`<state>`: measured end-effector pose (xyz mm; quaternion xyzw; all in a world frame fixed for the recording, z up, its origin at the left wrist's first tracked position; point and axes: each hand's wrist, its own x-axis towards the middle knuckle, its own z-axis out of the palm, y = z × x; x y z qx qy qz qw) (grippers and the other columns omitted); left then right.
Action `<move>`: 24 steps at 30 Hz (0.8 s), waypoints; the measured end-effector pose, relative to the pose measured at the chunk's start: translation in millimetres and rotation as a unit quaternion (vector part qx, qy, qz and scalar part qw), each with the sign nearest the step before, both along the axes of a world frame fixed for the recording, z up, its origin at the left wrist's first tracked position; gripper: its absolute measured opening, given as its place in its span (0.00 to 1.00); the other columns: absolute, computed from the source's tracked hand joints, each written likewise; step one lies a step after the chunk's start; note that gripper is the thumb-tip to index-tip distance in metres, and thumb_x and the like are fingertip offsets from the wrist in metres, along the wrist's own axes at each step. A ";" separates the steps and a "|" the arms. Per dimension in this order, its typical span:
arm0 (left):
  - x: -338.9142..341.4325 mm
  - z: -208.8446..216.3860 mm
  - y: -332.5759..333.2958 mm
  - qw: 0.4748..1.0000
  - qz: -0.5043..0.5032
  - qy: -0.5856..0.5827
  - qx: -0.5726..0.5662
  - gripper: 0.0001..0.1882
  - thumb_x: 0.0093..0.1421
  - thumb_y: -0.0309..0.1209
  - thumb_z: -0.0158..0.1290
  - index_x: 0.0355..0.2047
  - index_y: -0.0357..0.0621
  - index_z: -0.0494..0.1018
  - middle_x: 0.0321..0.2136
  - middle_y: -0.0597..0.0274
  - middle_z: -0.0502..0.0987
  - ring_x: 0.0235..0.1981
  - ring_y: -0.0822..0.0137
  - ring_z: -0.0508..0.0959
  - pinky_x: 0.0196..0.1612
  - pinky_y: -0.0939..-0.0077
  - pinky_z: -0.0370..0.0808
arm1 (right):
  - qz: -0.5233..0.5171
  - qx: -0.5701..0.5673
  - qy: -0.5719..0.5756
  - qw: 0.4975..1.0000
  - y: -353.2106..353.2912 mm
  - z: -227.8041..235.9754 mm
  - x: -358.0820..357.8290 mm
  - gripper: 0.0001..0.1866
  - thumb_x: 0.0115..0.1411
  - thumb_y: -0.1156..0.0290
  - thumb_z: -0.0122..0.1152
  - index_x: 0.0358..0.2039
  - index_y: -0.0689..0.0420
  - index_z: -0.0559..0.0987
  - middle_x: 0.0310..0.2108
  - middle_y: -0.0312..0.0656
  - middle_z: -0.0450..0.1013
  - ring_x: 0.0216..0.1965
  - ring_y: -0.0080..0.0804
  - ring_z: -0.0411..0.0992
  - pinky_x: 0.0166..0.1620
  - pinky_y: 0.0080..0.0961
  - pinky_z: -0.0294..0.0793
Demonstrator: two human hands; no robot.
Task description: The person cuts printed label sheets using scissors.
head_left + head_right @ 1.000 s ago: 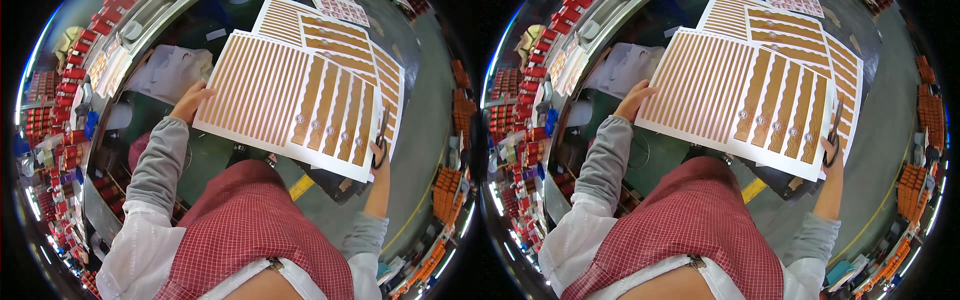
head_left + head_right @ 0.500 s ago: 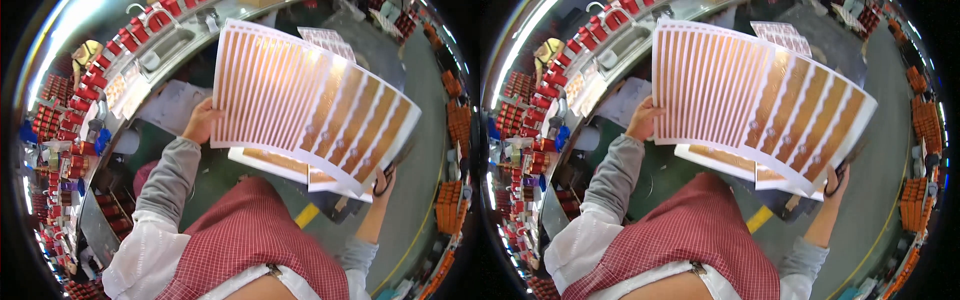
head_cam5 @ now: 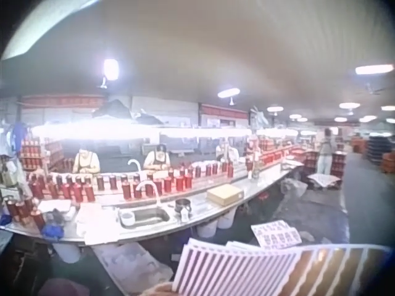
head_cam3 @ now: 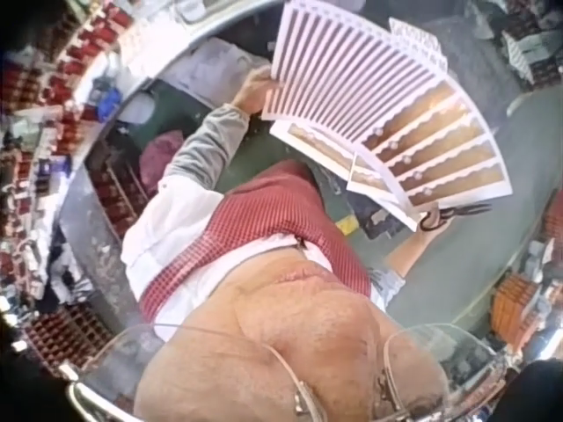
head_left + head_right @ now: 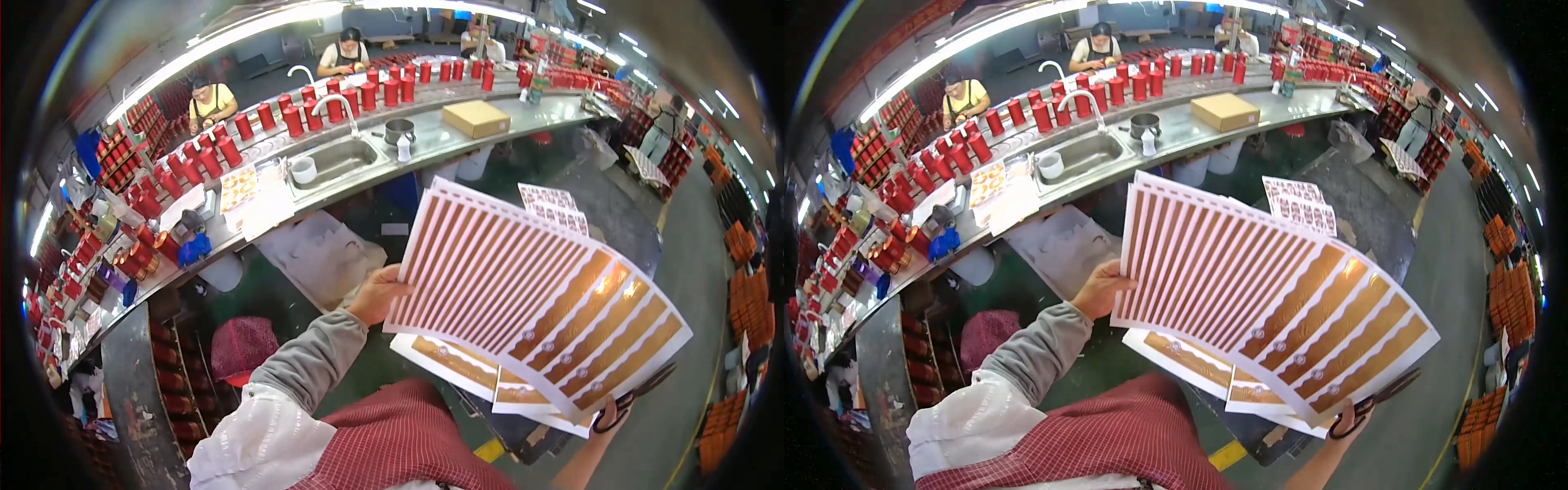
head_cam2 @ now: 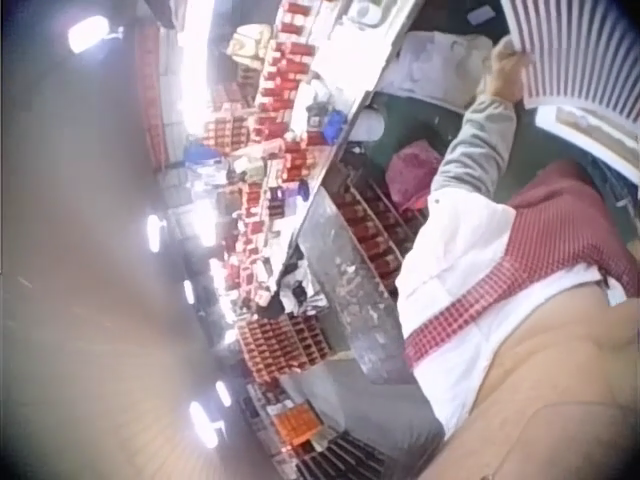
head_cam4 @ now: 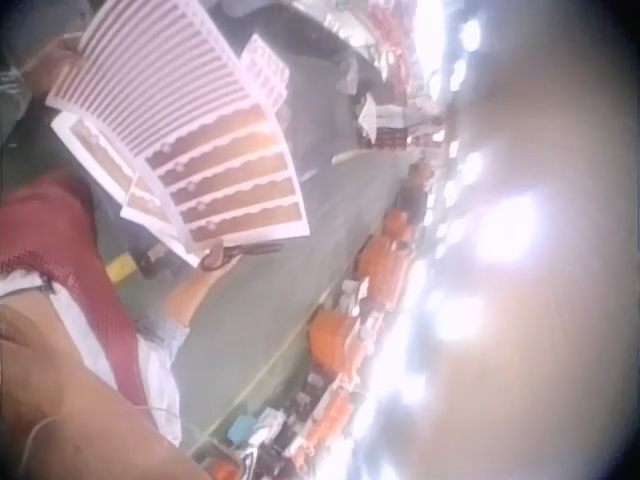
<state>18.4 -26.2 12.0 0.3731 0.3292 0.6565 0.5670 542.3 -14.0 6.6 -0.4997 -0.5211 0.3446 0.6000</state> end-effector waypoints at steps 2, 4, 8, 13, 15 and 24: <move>-0.6 -1.7 2.1 1.000 0.004 0.009 0.009 0.17 0.52 0.16 0.48 0.44 0.37 0.72 0.39 0.60 0.76 0.39 0.70 0.75 0.46 0.76 0.70 | 0.006 0.023 0.003 1.000 3.5 -1.3 -2.5 0.23 0.51 0.74 0.49 0.48 0.65 0.62 0.46 0.47 0.65 0.46 0.35 0.62 0.52 0.28 0.59; 2.0 0.0 4.5 1.000 0.001 0.005 0.010 0.17 0.52 0.16 0.48 0.44 0.37 0.72 0.39 0.61 0.76 0.40 0.71 0.75 0.46 0.76 0.70 | 0.019 0.022 0.004 1.000 2.0 2.8 -4.7 0.23 0.50 0.74 0.49 0.48 0.66 0.62 0.47 0.48 0.64 0.47 0.37 0.62 0.53 0.29 0.59; 2.9 0.0 4.0 1.000 -0.006 -0.006 0.030 0.17 0.52 0.17 0.48 0.44 0.37 0.72 0.40 0.61 0.76 0.39 0.72 0.75 0.46 0.77 0.69 | 0.019 0.024 0.025 0.999 3.4 -4.9 0.2 0.23 0.50 0.75 0.49 0.48 0.66 0.62 0.47 0.48 0.63 0.48 0.37 0.62 0.53 0.30 0.58; 16.3 5.0 -2.2 0.999 0.029 0.015 0.026 0.17 0.51 0.17 0.49 0.42 0.36 0.73 0.39 0.59 0.76 0.40 0.70 0.75 0.47 0.76 0.69 | -0.054 0.045 0.030 0.997 -5.0 -8.9 0.7 0.23 0.48 0.72 0.52 0.44 0.68 0.65 0.40 0.48 0.67 0.39 0.35 0.64 0.43 0.27 0.66; 17.8 9.3 7.2 0.999 0.037 -0.006 -0.006 0.18 0.48 0.16 0.49 0.43 0.33 0.71 0.38 0.58 0.76 0.39 0.67 0.75 0.47 0.72 0.69 | -0.085 0.032 0.051 0.995 2.0 -14.5 1.1 0.20 0.46 0.70 0.53 0.41 0.63 0.68 0.33 0.39 0.67 0.30 0.25 0.62 0.31 0.18 0.63; 1.5 -58.6 -19.9 0.985 -0.080 0.153 0.026 0.20 0.53 0.41 0.53 0.40 0.39 0.72 0.41 0.57 0.74 0.38 0.68 0.75 0.45 0.77 0.71 | 0.036 -0.061 0.121 0.990 -8.9 -81.9 48.1 0.11 0.52 0.73 0.55 0.36 0.56 0.68 0.32 0.38 0.68 0.31 0.28 0.66 0.35 0.23 0.69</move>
